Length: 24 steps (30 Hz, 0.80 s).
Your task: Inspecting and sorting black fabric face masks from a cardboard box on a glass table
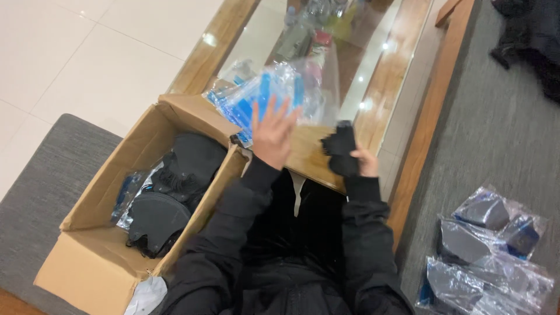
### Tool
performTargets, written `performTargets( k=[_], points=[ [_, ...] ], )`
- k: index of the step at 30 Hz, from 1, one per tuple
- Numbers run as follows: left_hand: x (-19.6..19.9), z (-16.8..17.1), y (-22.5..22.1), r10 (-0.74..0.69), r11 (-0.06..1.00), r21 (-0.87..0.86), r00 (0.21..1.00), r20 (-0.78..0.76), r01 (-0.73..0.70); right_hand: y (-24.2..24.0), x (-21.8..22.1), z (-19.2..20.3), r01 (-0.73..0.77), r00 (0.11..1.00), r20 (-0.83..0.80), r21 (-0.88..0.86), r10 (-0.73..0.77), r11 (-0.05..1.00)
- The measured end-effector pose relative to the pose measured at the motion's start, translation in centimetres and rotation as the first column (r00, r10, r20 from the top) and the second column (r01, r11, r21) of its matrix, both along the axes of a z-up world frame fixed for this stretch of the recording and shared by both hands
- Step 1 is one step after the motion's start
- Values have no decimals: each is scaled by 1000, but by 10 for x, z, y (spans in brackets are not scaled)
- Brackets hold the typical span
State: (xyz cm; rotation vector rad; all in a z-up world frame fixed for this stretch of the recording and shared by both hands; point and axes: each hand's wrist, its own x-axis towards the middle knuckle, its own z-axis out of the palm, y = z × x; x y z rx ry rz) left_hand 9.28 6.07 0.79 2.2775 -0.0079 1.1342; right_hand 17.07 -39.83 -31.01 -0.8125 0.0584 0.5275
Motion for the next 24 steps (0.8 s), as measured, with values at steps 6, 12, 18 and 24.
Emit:
performTargets(
  k=[6,12,18,24],
  points=[
    [-31,-118,-57,-190,936,218,919,-345,275,126,-59,265,463,885,139,-362,-444,809],
    [-41,-90,-76,-295,912,70,764,-573,404,78,-48,225,438,898,307,-683,-315,585],
    [14,-158,-115,-121,961,170,885,-449,218,137,-49,264,351,936,314,-806,-159,477],
    [20,-164,-124,-55,981,140,886,-461,134,137,-52,279,306,952,270,-859,-144,411]
  ],
)
